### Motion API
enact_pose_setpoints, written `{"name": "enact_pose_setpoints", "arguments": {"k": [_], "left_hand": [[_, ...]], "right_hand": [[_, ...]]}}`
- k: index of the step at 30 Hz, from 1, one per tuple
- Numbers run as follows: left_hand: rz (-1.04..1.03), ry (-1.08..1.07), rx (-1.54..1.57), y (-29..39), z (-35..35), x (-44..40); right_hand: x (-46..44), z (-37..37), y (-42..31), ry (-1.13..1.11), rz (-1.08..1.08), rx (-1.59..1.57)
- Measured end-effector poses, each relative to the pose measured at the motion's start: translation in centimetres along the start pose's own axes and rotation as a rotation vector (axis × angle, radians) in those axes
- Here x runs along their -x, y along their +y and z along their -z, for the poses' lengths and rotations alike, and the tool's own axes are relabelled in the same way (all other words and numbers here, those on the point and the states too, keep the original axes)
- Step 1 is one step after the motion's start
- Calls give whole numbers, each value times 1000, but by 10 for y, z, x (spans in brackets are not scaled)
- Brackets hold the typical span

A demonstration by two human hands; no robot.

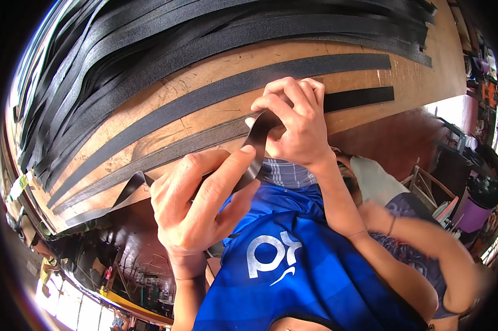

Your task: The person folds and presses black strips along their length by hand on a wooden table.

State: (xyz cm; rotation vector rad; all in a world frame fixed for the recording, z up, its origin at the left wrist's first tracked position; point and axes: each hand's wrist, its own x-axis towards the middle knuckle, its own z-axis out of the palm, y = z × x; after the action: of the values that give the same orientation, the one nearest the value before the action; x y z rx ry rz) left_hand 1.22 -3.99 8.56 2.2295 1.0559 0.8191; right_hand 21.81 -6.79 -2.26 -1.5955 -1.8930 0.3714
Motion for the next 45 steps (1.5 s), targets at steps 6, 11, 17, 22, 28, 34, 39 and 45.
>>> {"name": "enact_pose_setpoints", "arguments": {"k": [6, 11, 17, 22, 28, 34, 39, 45], "left_hand": [[14, 28, 40, 14, -1, 6], [60, 41, 23, 16, 0, 10], [108, -40, -209, -5, 23, 9], [171, -230, -232, -18, 33, 13], [166, -396, -351, -34, 34, 20], [151, -465, -389, -42, 30, 18], [176, -496, -336, -46, 29, 20], [187, -514, -324, -49, 29, 17]], "right_hand": [[-3, 0, -6, 15, -46, 14], [-1, 1, -3, 11, -39, 10], [3, 24, 12, -89, 12, -154], [6, 25, 14, -109, 36, -145], [4, 29, 15, -164, 29, -155], [5, 35, 19, -232, 40, -199], [4, 36, 20, -246, 31, -204], [5, 36, 21, -248, 24, -214]]}}
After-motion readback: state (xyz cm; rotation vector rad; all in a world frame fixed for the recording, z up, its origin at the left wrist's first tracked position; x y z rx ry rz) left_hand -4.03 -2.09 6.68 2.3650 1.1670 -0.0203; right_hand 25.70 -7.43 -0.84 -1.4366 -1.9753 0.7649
